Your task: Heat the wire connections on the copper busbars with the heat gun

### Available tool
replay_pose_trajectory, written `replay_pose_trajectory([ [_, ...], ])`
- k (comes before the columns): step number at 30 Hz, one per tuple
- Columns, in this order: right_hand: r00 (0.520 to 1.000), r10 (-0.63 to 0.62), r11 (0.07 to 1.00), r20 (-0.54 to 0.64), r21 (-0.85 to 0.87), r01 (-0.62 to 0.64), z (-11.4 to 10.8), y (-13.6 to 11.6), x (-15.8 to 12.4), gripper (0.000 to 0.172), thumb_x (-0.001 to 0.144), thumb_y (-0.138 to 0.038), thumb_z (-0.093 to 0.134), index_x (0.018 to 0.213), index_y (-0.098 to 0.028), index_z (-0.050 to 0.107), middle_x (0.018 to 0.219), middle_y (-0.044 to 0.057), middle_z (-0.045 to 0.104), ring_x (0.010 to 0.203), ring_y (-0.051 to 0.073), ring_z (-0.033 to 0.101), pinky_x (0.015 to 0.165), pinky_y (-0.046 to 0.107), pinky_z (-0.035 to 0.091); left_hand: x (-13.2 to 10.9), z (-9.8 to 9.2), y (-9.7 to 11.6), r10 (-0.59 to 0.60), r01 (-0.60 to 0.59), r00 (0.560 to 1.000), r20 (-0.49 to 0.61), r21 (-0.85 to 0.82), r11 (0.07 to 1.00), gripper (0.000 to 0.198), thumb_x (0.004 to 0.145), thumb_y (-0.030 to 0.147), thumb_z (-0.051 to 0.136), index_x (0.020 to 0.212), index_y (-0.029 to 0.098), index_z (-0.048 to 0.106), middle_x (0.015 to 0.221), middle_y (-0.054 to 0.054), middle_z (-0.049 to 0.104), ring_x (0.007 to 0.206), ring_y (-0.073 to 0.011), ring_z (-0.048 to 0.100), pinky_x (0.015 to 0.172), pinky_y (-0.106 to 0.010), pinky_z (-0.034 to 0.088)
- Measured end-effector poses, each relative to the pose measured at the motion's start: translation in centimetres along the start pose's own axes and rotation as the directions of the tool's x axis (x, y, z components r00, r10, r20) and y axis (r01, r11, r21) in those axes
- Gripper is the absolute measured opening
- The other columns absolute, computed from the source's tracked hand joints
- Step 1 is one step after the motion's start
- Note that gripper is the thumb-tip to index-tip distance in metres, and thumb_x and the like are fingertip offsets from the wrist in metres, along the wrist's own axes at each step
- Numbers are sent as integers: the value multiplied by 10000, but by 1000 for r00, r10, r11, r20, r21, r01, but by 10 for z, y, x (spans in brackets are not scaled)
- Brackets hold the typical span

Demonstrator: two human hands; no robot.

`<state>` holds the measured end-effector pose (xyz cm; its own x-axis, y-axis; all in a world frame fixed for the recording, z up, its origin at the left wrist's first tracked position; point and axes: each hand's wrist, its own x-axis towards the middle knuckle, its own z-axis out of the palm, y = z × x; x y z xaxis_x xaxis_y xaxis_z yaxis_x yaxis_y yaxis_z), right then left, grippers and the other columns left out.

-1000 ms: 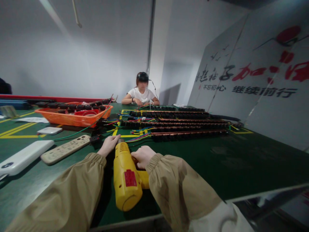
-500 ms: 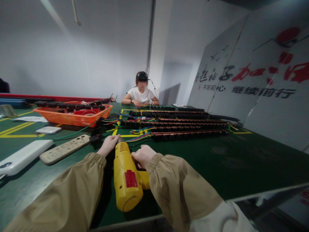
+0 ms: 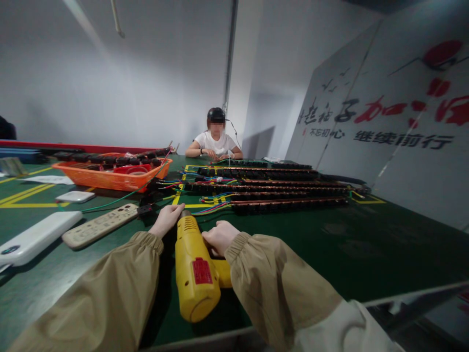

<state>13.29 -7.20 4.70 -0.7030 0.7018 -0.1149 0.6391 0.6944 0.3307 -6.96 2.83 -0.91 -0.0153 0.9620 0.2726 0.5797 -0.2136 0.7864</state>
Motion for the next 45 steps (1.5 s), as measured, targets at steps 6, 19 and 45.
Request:
replay_pose_trajectory([
  [6, 998, 62, 997, 2, 35, -62, 2, 3, -10, 262, 889, -390, 506, 1027, -178, 570, 968, 39, 605, 885, 148, 575, 860, 370, 446, -3, 0, 5, -10, 10, 1000, -10, 10, 1000, 564, 689, 617, 420, 664, 114, 676, 606, -48, 612, 653, -195, 531, 607, -263, 356],
  [19, 990, 124, 976, 63, 174, -133, 12, 14, -16, 251, 884, -396, 516, 1021, -196, 578, 988, 38, 599, 886, 144, 578, 799, 327, 474, -4, -2, 2, -3, 3, 1000, 17, -9, 1000, 505, 707, 621, 403, 461, 181, 432, 432, 10, 440, 473, -122, 407, 536, -253, 292],
  [45, 916, 386, 903, 106, 157, -399, 44, 74, -60, 277, 879, -360, 535, 1055, -148, 559, 998, 43, 586, 884, 156, 580, 775, 348, 492, -4, -1, -2, -16, 16, 998, 60, 0, 1000, 487, 736, 599, 395, 509, 176, 479, 470, 7, 487, 492, -129, 455, 559, -246, 318],
])
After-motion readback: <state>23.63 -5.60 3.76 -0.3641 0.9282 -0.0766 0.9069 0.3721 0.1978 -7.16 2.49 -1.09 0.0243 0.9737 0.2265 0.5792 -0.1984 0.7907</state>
